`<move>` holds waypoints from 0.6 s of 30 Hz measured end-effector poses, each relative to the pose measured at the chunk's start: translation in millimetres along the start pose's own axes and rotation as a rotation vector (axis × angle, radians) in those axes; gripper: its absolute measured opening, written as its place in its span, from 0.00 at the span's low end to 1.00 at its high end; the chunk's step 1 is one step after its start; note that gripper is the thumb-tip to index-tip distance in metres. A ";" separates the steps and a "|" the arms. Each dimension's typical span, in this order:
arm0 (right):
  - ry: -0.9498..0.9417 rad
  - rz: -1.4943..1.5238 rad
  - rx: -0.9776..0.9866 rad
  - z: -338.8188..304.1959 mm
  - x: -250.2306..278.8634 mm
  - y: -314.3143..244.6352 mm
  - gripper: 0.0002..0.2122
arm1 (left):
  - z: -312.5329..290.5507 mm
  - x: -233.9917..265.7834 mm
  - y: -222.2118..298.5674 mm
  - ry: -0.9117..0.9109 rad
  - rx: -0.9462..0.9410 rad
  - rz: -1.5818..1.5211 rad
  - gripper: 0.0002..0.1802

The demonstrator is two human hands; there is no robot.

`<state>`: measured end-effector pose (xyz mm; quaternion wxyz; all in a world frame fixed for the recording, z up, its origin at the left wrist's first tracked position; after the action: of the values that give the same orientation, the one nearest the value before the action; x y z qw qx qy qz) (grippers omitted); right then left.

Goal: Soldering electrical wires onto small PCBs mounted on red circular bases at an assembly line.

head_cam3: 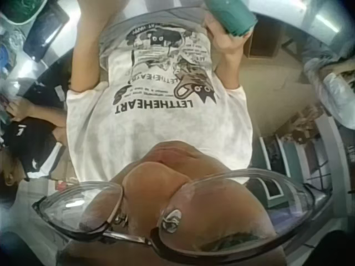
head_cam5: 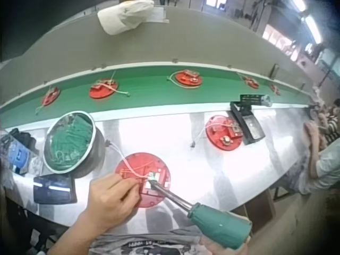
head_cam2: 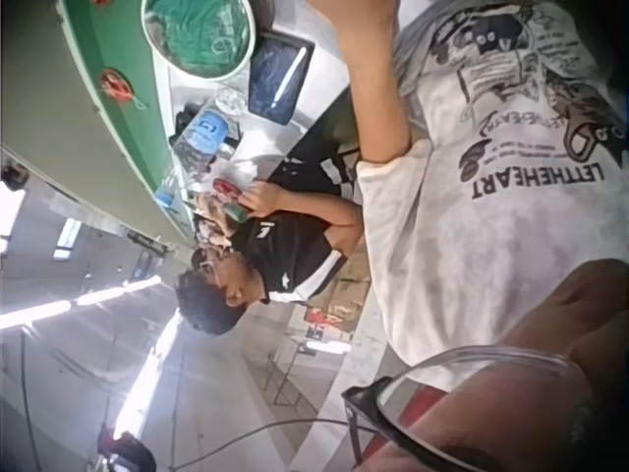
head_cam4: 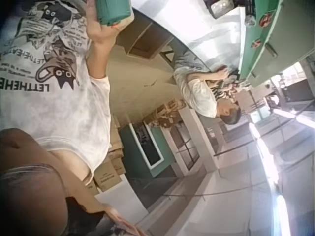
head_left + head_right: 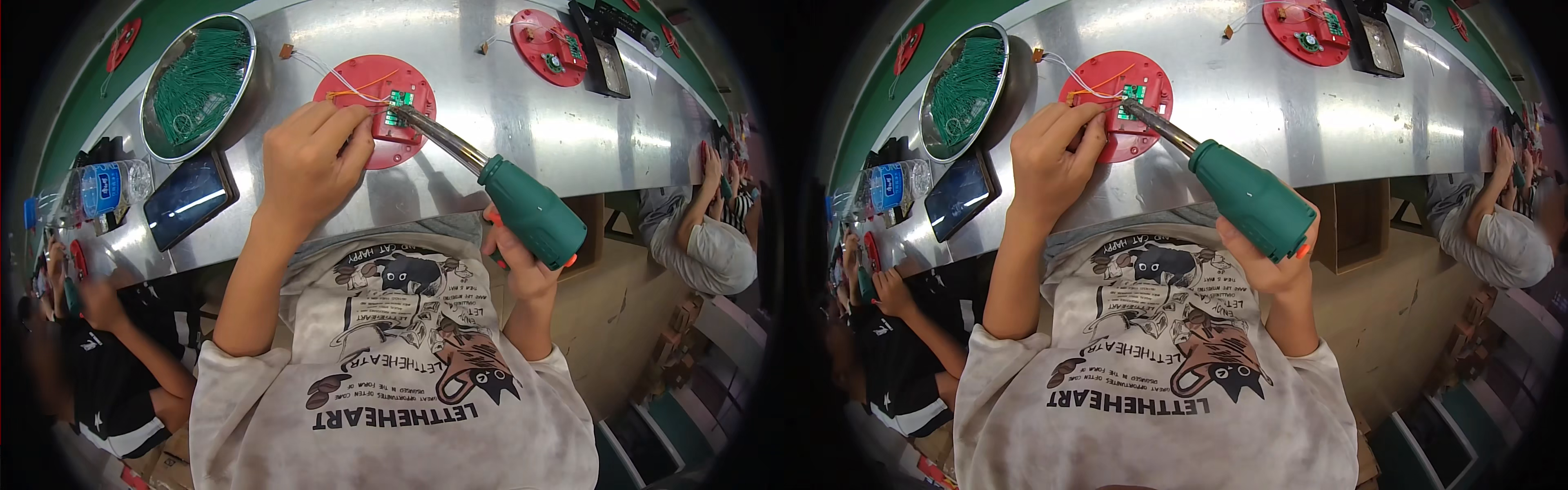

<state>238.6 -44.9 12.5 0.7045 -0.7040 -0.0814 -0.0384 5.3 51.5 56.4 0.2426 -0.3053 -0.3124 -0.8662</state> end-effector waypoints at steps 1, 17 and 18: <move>0.000 0.000 -0.001 0.0 0.7 1.0 0.16 | 0.4 0.3 0.7 0.009 -0.010 0.004 0.04; 0.124 0.178 -0.017 2.8 4.2 -11.8 0.21 | 0.8 1.4 1.5 0.020 -0.003 -0.007 0.03; 0.132 0.182 -0.019 2.9 5.1 -11.4 0.22 | 0.7 1.3 1.6 0.020 -0.003 -0.008 0.03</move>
<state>241.5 -41.7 24.6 0.7022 -0.7111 0.0297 -0.0213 5.6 50.6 58.4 0.2419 -0.2960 -0.3099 -0.8706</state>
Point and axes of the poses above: each hand's wrist, its own z-axis towards the middle knuckle, its own x-axis out of the back of the hand, y = z × x, the point moved 10 cm from there along z, towards the middle knuckle, and after that the axes turned 7 degrees about -x, right-handed, at the moved point
